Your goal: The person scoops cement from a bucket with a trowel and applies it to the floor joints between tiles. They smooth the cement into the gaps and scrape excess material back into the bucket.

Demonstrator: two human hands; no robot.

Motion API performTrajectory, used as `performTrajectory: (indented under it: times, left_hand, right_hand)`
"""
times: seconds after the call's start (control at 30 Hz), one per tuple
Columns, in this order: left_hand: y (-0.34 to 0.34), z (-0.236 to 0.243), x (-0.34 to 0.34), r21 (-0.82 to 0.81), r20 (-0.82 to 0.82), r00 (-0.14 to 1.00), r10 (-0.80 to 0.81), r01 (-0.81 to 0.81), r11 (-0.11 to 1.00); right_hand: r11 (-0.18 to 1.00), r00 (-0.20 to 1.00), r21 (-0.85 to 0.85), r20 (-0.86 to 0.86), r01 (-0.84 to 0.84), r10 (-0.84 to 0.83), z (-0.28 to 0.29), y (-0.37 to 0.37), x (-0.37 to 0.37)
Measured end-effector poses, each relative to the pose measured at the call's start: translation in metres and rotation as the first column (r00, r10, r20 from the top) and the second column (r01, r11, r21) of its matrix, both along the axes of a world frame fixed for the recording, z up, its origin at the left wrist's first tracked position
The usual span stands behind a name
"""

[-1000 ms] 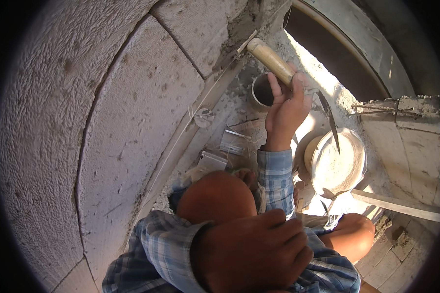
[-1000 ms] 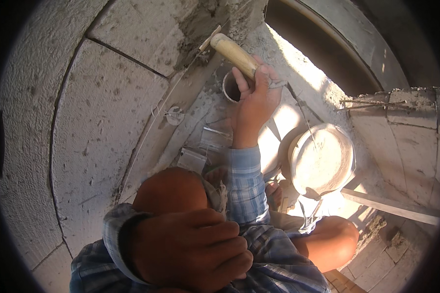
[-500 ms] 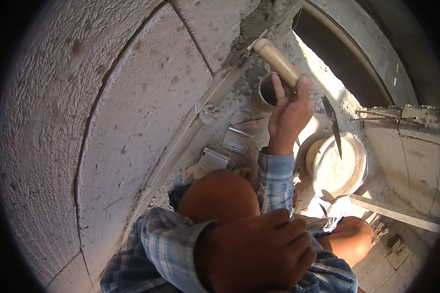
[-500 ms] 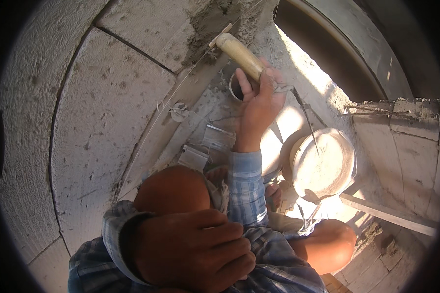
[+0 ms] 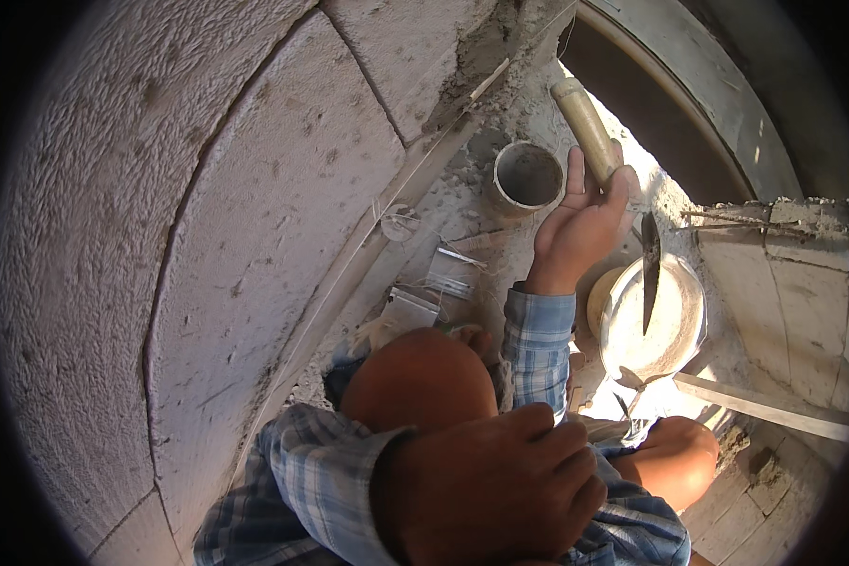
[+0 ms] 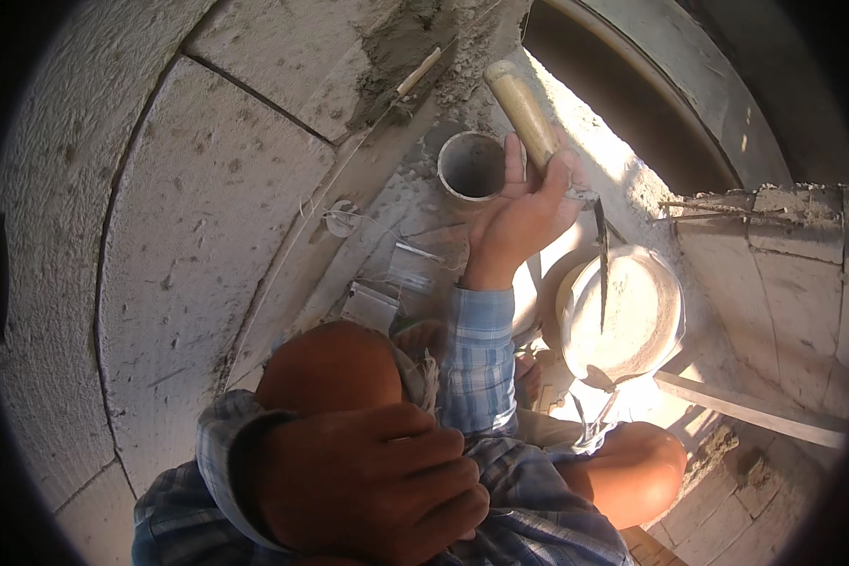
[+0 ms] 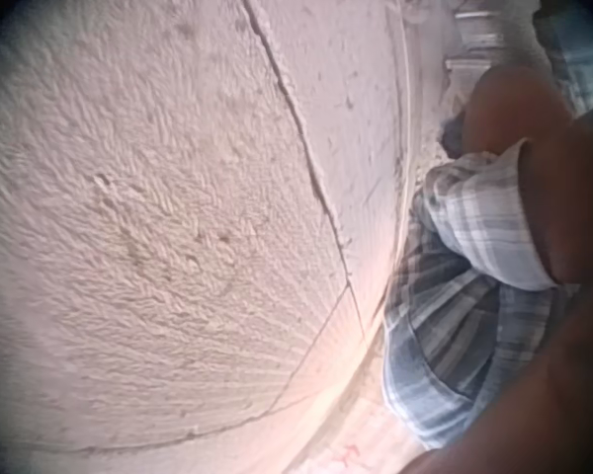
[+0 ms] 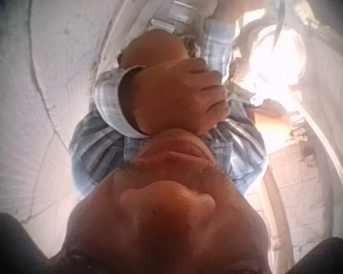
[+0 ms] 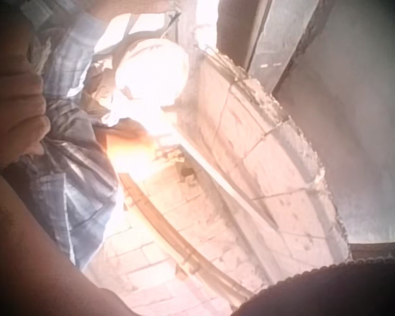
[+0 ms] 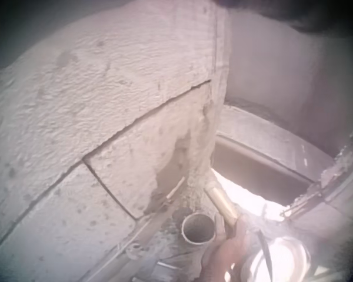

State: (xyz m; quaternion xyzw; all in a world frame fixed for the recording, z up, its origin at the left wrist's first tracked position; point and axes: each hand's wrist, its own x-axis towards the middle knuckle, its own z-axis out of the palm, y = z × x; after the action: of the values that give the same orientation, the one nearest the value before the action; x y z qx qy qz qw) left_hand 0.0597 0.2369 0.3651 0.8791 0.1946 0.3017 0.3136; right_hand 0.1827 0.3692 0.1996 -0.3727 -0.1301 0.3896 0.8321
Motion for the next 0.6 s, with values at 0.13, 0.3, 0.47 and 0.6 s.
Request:
performTrajectory:
  times: [0.13,0.3,0.47,0.6]
  left_hand:
    - [0.001,0.002,0.003,-0.002,0.006,1.0,-0.005,0.005,1.0]
    - [0.004,0.007,-0.003,-0.046,-0.03,0.999,-0.026,0.024,0.999]
    - [0.005,0.007,-0.006,-0.002,-0.071,0.997,-0.027,0.027,1.0]
    - [0.003,0.004,-0.004,-0.033,-0.021,1.0,-0.009,0.009,0.999]
  right_hand:
    - [0.982,0.982,-0.049,0.044,-0.184,0.186,-0.002,0.003,-0.017]
    - [0.999,0.998,-0.046,0.067,0.016,-0.013,-0.003,0.003,0.001]
    - [0.994,0.993,-0.011,0.06,0.104,-0.104,0.002,0.001,0.007]
    - [0.999,0.997,0.005,0.046,0.053,-0.054,-0.003,0.008,-0.007]
